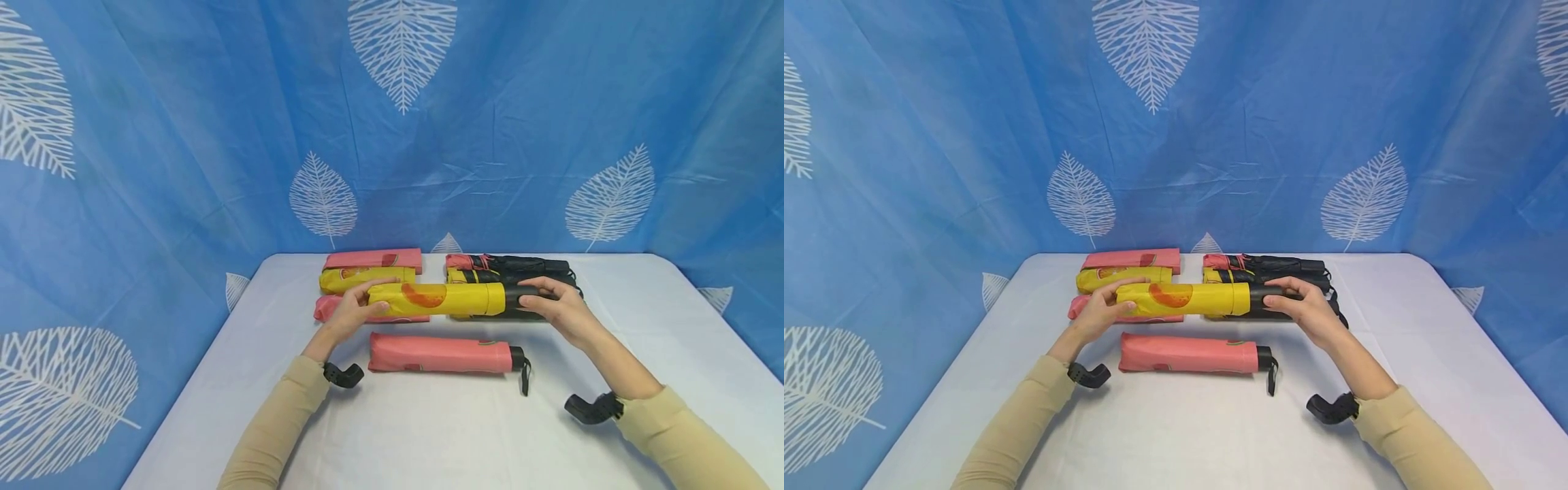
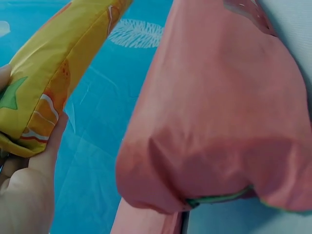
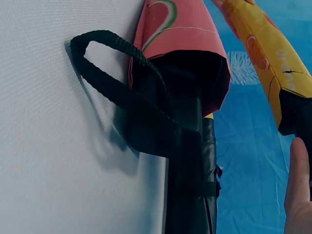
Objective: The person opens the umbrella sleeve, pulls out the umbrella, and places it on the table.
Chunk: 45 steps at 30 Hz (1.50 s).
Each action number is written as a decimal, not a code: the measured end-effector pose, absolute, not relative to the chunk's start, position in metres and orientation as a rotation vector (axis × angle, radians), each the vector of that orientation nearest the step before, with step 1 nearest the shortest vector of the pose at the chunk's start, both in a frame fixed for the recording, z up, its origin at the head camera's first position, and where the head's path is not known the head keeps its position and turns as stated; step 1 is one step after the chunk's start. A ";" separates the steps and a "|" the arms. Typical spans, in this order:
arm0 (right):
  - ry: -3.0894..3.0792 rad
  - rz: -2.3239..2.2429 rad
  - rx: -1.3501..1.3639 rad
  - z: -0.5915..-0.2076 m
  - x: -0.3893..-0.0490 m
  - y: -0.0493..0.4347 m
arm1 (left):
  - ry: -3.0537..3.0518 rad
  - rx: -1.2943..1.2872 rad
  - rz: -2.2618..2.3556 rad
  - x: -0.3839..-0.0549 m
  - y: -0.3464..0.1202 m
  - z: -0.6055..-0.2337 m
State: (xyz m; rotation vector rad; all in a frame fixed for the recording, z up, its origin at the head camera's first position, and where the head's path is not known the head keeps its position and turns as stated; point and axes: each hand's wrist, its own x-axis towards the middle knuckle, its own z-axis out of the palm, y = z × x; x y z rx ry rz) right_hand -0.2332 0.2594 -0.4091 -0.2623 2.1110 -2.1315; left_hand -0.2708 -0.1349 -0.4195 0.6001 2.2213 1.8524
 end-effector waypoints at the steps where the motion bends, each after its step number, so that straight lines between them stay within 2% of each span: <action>1: 2.083 -2.163 -0.271 -0.410 -0.233 0.260 | 2.252 0.582 1.831 -0.270 -0.135 -0.419; 5: 2.029 -2.236 -0.289 -0.413 -0.232 0.264 | 2.321 0.550 1.760 -0.269 -0.138 -0.419; 16: 2.032 -2.273 -0.285 -0.419 -0.223 0.279 | 2.272 0.662 1.823 -0.268 -0.159 -0.423; 45: 1.805 -2.460 -0.425 -0.426 -0.217 0.303 | 2.181 0.584 1.864 -0.270 -0.188 -0.430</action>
